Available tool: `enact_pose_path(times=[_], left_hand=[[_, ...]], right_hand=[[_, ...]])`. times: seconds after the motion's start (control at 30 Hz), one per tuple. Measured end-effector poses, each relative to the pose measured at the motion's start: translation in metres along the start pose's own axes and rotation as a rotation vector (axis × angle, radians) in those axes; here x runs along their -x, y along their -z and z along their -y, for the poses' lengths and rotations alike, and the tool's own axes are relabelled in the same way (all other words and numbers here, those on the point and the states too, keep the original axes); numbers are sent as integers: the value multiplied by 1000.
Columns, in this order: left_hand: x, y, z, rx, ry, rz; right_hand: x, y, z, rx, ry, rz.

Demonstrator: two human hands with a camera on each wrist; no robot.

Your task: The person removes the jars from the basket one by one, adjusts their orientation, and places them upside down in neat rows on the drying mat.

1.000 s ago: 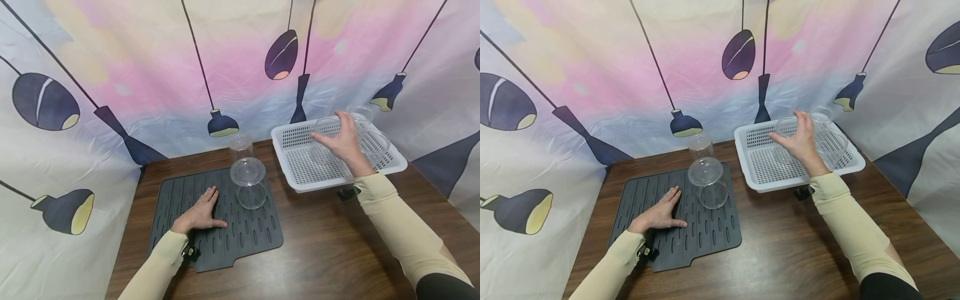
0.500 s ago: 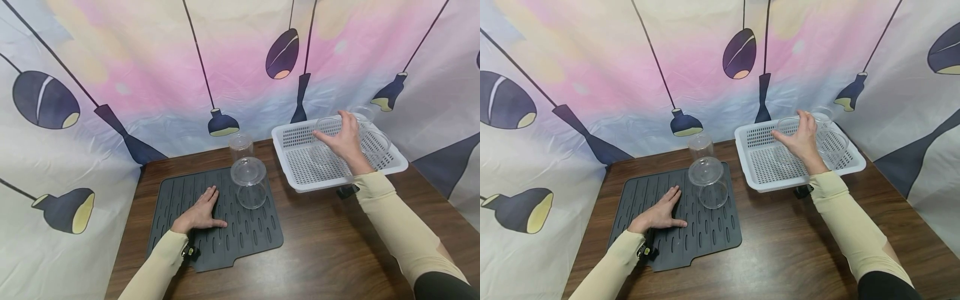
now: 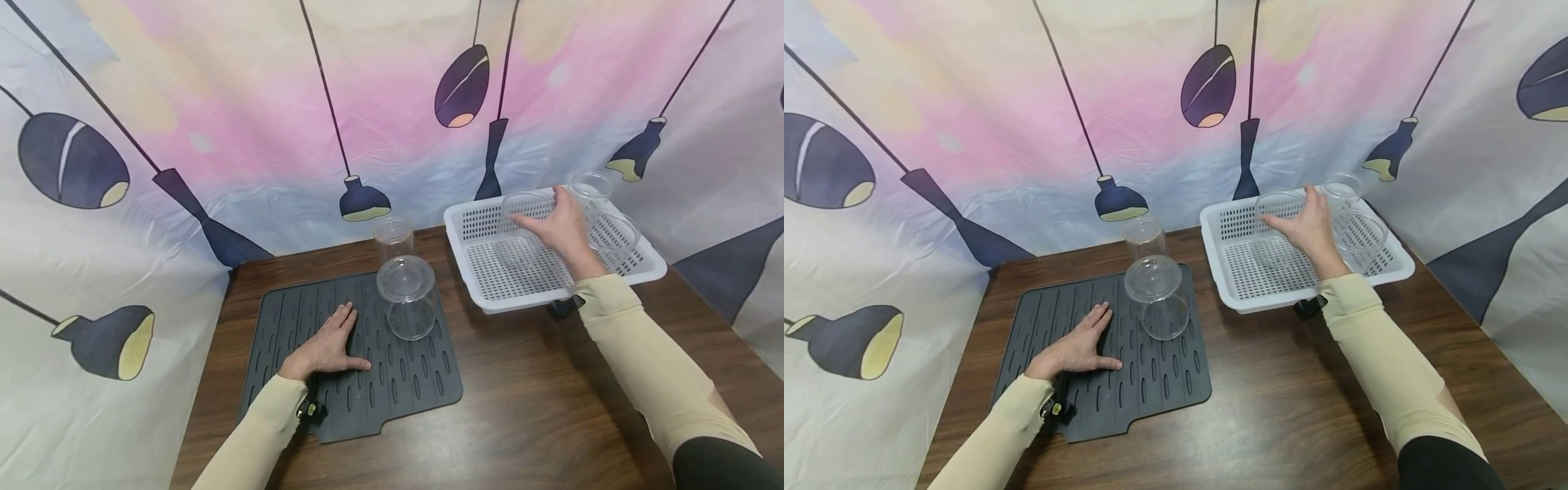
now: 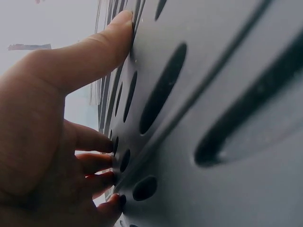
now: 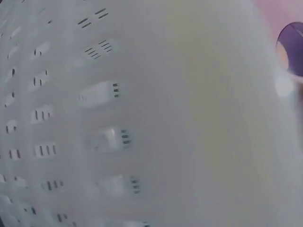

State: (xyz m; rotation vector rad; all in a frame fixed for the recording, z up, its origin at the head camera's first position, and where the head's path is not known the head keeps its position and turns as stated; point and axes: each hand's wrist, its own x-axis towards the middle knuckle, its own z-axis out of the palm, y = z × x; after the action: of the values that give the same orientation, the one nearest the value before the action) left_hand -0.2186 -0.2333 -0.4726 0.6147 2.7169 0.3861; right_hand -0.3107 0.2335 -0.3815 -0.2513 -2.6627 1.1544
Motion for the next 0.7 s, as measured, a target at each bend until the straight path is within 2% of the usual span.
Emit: enact_pose_path(times=[0.13, 0.23, 0.43, 0.7], left_hand=[[0, 0, 1, -1, 0, -3], [0, -1, 2, -4, 0, -10], [-1, -1, 2, -9, 1, -12], [0, -1, 1, -4, 9, -4]], right_hand=[[-4, -5, -4, -43, -97, 76], [-5, -9, -8, -110, -135, 104], [-7, -14, -16, -270, -125, 167], [-9, -15, -17, -293, -145, 232]])
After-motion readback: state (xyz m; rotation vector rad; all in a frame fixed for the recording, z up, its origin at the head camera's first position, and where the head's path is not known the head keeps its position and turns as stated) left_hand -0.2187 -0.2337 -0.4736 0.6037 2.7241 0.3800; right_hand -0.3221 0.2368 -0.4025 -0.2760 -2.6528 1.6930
